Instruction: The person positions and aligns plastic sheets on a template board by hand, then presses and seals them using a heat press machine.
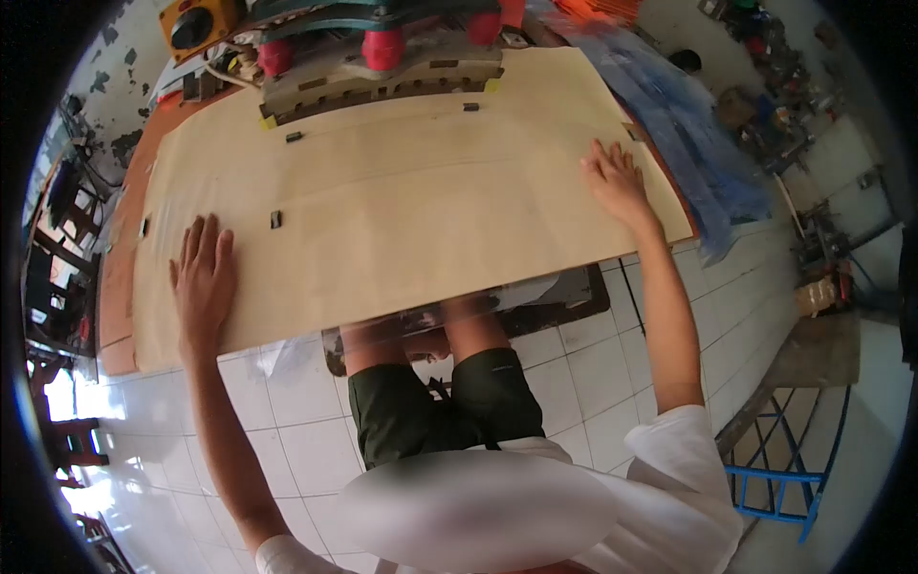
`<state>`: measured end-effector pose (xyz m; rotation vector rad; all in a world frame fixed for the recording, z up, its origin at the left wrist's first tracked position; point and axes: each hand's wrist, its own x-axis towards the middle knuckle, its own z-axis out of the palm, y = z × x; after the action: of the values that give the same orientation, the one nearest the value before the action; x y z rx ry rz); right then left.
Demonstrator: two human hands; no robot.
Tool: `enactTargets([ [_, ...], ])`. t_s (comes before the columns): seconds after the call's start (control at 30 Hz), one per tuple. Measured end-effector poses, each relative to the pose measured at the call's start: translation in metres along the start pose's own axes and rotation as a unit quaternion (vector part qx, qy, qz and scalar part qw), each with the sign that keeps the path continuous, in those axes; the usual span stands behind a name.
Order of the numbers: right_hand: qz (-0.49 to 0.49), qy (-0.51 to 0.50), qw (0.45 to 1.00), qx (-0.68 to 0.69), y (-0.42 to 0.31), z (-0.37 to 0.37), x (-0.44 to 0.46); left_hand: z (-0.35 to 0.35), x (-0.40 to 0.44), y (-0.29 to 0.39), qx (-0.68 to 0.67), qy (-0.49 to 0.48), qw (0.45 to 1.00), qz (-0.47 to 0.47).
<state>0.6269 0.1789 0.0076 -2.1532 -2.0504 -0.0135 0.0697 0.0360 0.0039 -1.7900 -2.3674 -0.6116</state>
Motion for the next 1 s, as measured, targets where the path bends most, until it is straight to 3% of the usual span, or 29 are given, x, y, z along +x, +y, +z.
enactTargets([
  [0.1, -0.01, -0.033, 0.999, 0.008, -0.003, -0.008, -0.01, -0.008, 0.001, 0.001, 0.057, -0.042, 0.997, -0.019],
  [0.37, -0.116, -0.059, 0.991, 0.002, 0.027, -0.009, 0.019, 0.007, 0.004, -0.017, 0.099, 0.012, 0.994, -0.036],
  [0.5, -0.124, -0.092, 0.987, 0.048, 0.025, -0.011, 0.025, 0.005, 0.001, -0.018, 0.071, 0.026, 0.997, -0.015],
  [0.8, -0.073, -0.086, 0.994, 0.0, 0.013, -0.016, 0.039, -0.013, 0.011, 0.005, 0.136, -0.002, 0.99, -0.044],
  [0.93, -0.151, -0.044, 0.987, -0.005, -0.031, -0.017, 0.057, 0.008, 0.052, 0.002, 0.161, -0.022, 0.987, -0.021],
  [1.0, -0.147, -0.05, 0.987, -0.036, -0.054, -0.01, 0.071, 0.023, 0.079, 0.0, 0.163, -0.014, 0.986, -0.001],
])
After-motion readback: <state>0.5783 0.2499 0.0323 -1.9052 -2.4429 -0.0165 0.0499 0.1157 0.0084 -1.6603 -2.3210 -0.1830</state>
